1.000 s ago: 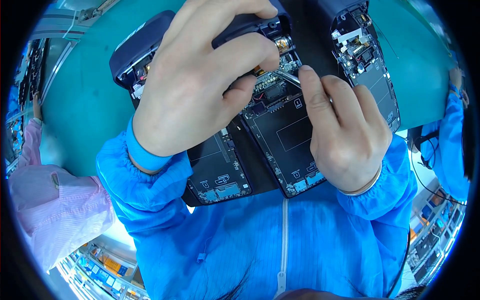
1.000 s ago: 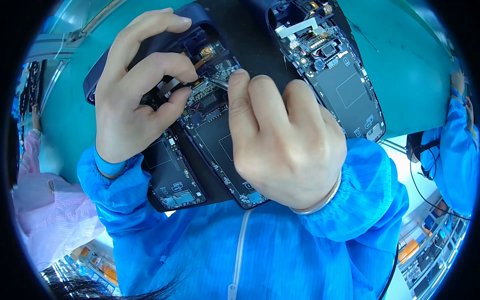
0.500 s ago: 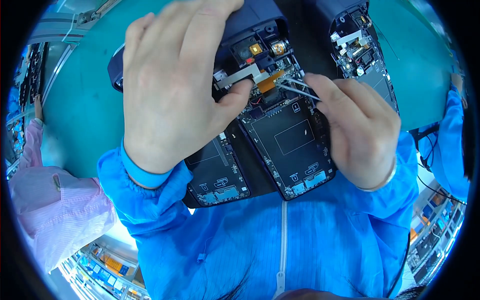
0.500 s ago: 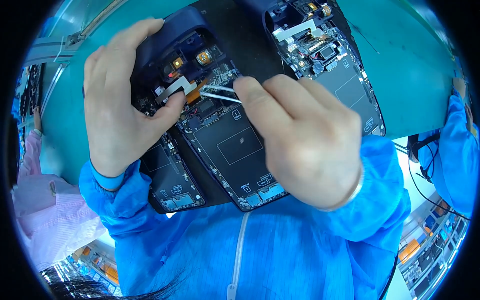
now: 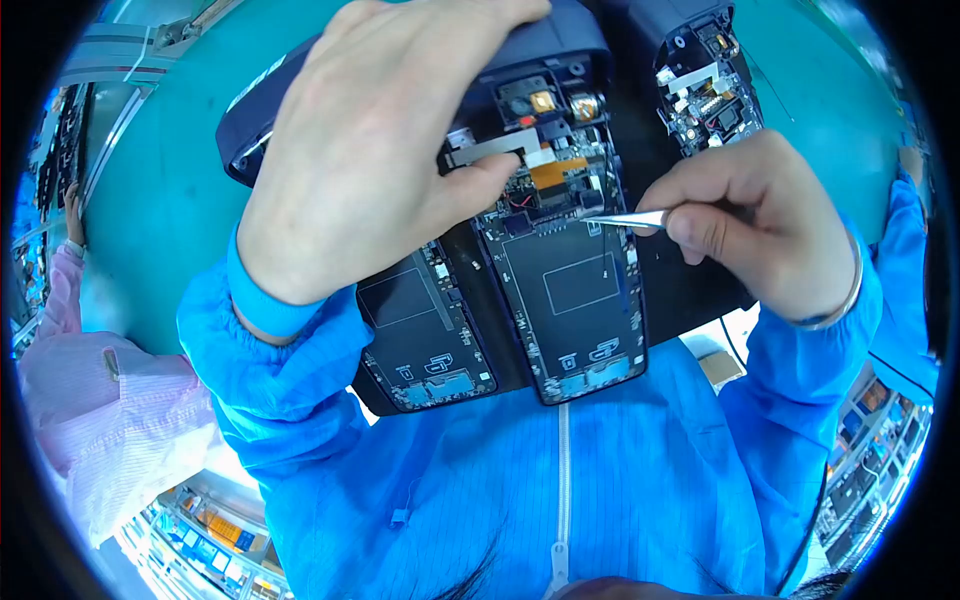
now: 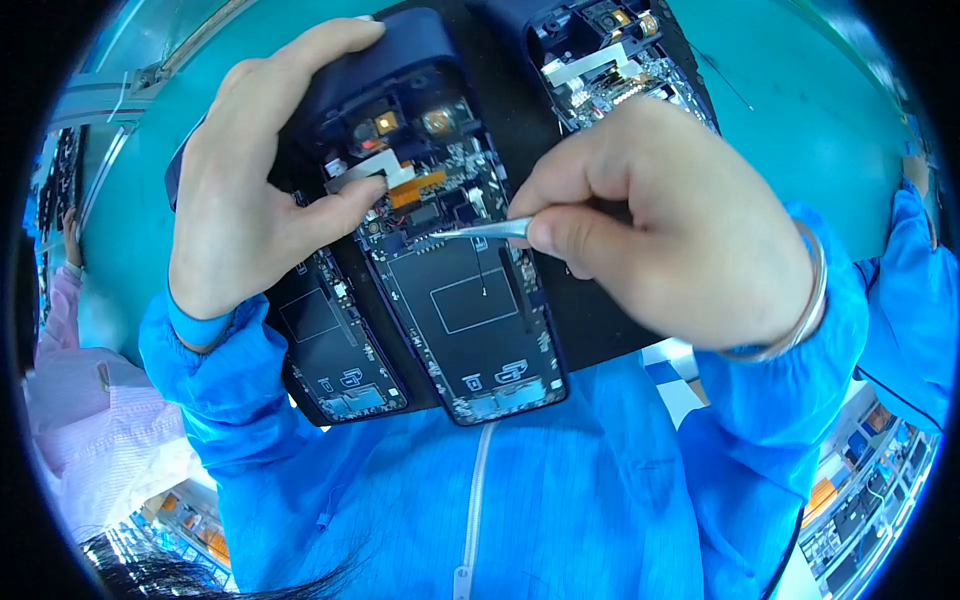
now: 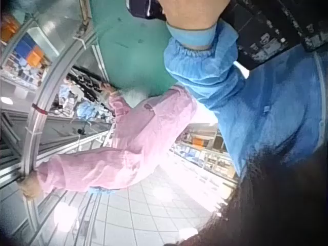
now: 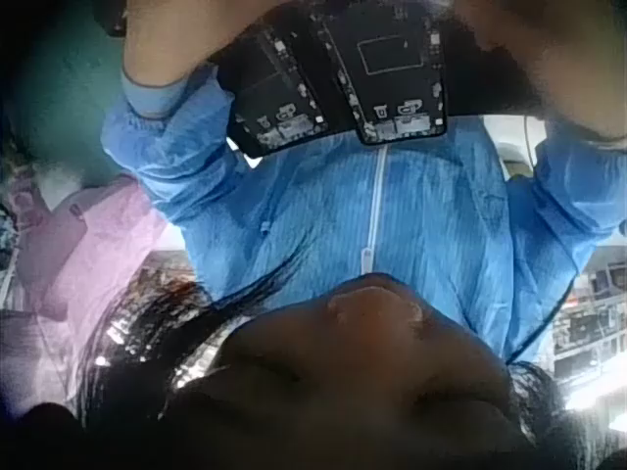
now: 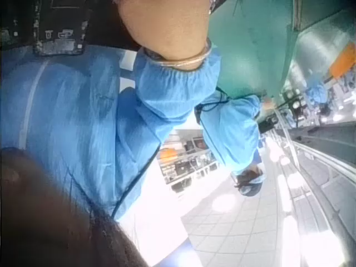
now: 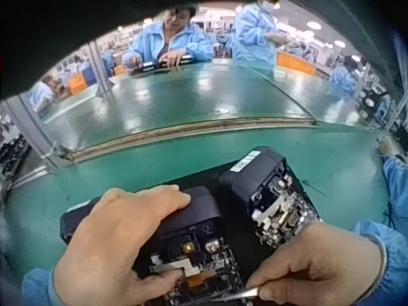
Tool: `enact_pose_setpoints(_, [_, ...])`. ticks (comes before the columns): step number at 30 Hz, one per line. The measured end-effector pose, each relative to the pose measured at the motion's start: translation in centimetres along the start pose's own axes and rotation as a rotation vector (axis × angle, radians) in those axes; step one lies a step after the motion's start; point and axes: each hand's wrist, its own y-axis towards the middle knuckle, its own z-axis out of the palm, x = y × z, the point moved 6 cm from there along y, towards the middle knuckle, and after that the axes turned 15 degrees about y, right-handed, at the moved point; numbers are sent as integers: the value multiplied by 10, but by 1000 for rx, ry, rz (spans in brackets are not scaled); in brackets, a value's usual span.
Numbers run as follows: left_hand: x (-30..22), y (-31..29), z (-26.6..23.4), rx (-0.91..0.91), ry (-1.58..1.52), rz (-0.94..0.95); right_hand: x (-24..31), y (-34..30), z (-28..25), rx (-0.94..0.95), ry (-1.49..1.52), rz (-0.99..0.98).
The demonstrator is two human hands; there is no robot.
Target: Manually assemble and connect components inside portable electronic devices using tweezers.
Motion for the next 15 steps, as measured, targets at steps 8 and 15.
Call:
enact_pose_setpoints(8, [-10, 14, 4, 5, -24, 114, 1, 22, -13, 74, -60, 143])
enact_pose_setpoints(15, [-1, 12, 6, -41, -91, 182, -2, 35, -9, 97, -82, 35])
